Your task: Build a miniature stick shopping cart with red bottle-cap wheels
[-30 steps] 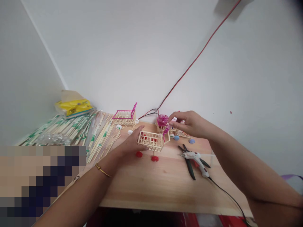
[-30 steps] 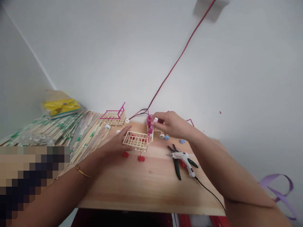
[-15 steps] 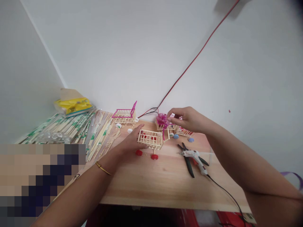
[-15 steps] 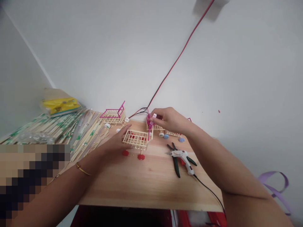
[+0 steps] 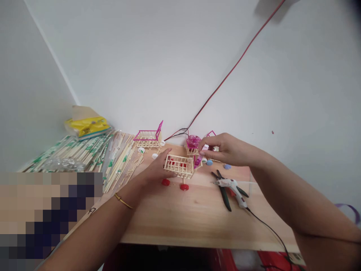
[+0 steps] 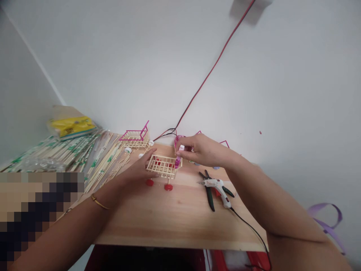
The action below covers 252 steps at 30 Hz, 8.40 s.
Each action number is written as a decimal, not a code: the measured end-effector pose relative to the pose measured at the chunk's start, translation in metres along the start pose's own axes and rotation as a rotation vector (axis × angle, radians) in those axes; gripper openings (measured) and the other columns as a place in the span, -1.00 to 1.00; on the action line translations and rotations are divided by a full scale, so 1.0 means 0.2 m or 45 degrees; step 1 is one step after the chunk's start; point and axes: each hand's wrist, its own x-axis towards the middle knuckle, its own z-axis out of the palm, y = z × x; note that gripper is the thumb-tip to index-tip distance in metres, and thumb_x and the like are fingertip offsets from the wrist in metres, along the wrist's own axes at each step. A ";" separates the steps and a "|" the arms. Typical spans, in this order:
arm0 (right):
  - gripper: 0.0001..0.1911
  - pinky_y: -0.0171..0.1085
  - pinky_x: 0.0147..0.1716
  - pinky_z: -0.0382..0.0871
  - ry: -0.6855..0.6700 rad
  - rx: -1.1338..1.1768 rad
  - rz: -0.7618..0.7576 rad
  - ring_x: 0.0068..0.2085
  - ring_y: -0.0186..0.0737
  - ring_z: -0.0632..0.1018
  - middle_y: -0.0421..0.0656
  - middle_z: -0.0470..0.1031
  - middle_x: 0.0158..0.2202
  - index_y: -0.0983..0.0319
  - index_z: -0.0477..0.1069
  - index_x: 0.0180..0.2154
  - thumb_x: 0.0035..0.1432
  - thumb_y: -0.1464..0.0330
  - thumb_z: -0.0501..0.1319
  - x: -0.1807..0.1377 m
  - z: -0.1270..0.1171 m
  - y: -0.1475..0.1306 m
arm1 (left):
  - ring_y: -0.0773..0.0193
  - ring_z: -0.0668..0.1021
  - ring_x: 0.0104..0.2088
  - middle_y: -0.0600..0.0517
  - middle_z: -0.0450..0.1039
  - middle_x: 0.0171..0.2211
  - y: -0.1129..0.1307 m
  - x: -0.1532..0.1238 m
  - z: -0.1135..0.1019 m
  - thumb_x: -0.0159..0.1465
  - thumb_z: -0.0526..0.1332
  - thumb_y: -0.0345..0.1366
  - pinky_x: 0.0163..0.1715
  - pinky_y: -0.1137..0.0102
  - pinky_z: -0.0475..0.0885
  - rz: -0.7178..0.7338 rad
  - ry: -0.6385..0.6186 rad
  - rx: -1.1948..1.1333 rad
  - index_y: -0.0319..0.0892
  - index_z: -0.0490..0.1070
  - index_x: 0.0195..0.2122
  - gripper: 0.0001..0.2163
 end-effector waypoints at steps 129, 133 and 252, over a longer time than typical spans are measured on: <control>-0.86 -0.37 -0.36 0.34 1.030 2.021 0.320 -0.40 -0.39 0.53 -0.20 0.58 -0.43 0.22 0.47 -0.37 0.12 0.28 0.31 -0.12 0.79 0.50 | 0.00 0.44 0.14 -0.05 0.35 0.16 0.00 0.01 0.01 -0.05 0.47 -0.25 0.20 0.09 0.29 -0.188 0.128 0.207 0.06 -0.01 0.34 -0.04; -0.83 -0.36 -0.36 0.35 1.091 1.949 0.304 -0.42 -0.39 0.53 -0.20 0.58 -0.44 0.23 0.48 -0.37 0.10 0.25 0.32 -0.13 0.79 0.51 | -0.02 0.40 0.17 -0.06 0.32 0.18 0.01 0.01 0.03 -0.06 0.47 -0.24 0.23 0.06 0.25 -0.164 0.159 0.208 0.03 0.03 0.34 -0.06; -0.83 -0.17 -0.17 0.41 1.457 0.230 -0.032 -0.23 -0.17 0.57 -0.15 0.59 -0.26 0.12 0.49 -0.15 0.21 0.39 0.22 -0.14 0.66 0.33 | -0.01 0.09 0.37 -0.14 0.04 0.37 -0.13 0.07 -0.02 0.19 0.33 -0.11 0.29 0.13 0.12 0.047 0.093 -0.494 -0.02 0.06 0.35 -0.27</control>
